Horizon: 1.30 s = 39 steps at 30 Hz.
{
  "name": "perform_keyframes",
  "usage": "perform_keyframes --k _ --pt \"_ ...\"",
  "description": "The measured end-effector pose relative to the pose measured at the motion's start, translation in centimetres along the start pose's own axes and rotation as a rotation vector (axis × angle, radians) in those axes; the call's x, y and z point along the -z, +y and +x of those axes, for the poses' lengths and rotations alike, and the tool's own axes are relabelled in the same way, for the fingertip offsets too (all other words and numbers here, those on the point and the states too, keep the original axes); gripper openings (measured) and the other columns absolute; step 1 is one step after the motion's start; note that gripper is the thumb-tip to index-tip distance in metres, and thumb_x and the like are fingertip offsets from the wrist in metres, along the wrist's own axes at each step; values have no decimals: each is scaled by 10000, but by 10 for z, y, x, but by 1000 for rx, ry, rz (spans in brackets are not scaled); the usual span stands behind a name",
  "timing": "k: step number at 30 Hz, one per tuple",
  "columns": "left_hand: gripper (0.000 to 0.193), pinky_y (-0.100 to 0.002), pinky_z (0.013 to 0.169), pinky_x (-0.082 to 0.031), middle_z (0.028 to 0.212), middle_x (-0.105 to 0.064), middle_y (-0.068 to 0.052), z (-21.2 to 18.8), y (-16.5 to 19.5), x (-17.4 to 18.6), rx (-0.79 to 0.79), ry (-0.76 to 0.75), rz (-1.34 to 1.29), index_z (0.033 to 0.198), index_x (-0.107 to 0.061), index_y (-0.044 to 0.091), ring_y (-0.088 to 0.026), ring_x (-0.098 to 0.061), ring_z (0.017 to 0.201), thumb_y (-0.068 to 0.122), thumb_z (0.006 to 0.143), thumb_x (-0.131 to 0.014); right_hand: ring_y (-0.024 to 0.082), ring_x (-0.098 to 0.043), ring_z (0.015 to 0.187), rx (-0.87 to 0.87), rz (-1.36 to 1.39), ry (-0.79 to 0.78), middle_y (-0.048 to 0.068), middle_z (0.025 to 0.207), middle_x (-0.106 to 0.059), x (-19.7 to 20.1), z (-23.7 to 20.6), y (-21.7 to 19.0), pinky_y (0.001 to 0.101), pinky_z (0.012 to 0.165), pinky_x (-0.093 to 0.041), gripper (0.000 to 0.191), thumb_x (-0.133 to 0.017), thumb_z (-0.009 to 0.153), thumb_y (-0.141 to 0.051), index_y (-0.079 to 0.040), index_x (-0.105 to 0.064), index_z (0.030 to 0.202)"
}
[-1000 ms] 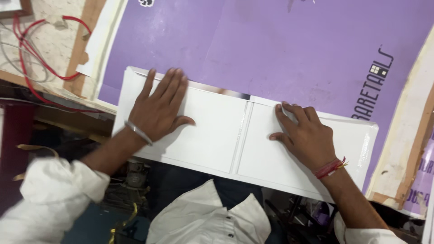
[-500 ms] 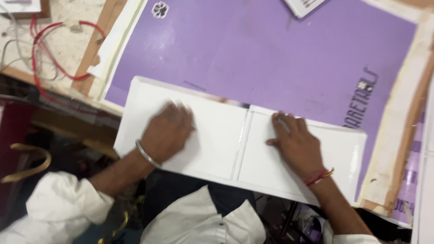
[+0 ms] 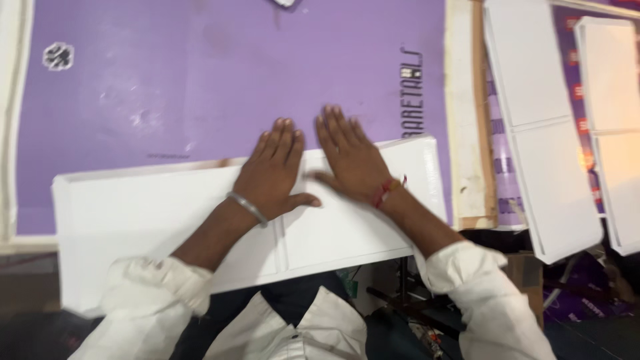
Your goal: The person repeatedly folds flat white cardboard boxes on a purple work surface. They align the flaps, press the creases, and stack the finished boxes to the side. The process is repeated for multiple identical boxes.
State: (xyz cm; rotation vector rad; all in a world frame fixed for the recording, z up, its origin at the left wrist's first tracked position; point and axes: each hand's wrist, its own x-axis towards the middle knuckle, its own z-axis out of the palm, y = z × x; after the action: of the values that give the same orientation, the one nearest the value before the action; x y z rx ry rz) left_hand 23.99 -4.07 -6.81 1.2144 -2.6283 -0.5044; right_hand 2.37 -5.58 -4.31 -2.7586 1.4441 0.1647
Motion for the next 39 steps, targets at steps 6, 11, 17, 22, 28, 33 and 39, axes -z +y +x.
perform_keyframes --k 6,11,17,22,28,33,39 --pt "1319 -566 1210 -128 1570 -159 -390 1 2 1 2 19 29 1504 -202 -133 -476 -80 1508 856 717 -580 349 -31 1561 -250 -34 -183 274 1675 -65 -17 -87 69 502 1239 -21 1108 -151 908 -817 45 -36 1594" --pt "1301 -564 1221 -114 1584 -143 -389 0 6 1 22 18 74 1511 -190 -131 -476 -66 1516 865 752 -541 318 4 1569 -316 -210 -246 248 1669 -48 -4 -118 81 518 1247 41 1080 -55 903 -817 24 1 1578" --pt "1238 -566 1210 -9 1651 -73 -307 12 39 -4 170 -97 173 1559 -123 -85 -427 -14 1535 874 822 -390 373 -32 1567 -42 33 -96 293 1678 -76 -17 -76 8 500 1247 -37 1066 -105 948 -782 60 -82 1603" --pt "1131 -588 1221 19 1666 -98 -203 -41 14 -6 233 32 183 1582 -135 -14 -308 -26 1550 846 866 -298 337 -63 1575 13 62 -35 244 1670 -122 -25 -72 -8 472 1276 -88 1028 -221 961 -770 52 -145 1575" --pt "1071 -696 1155 24 1668 -175 -224 -153 -102 17 664 133 454 1580 -202 -32 -312 -81 1566 808 919 -260 351 -188 1543 -208 -16 -26 252 1649 -210 -10 -107 15 496 1227 -196 993 -338 952 -700 59 -217 1580" --pt "340 -493 1068 -498 1155 -735 -134 -159 -19 7 317 578 -11 1199 -717 43 -304 -671 1101 288 964 -696 401 -339 1468 -201 -3 -10 213 1575 -373 3 -81 1 485 1151 -360 957 -554 886 -672 7 -342 1527" --pt "208 -322 582 -544 827 -810 -97 -197 121 -58 860 157 -1496 1000 -763 51 -174 -698 631 159 826 -801 363 -511 1184 -98 108 -13 188 1271 -543 28 -39 -11 492 977 -472 1006 -778 736 -596 -72 -408 1510"
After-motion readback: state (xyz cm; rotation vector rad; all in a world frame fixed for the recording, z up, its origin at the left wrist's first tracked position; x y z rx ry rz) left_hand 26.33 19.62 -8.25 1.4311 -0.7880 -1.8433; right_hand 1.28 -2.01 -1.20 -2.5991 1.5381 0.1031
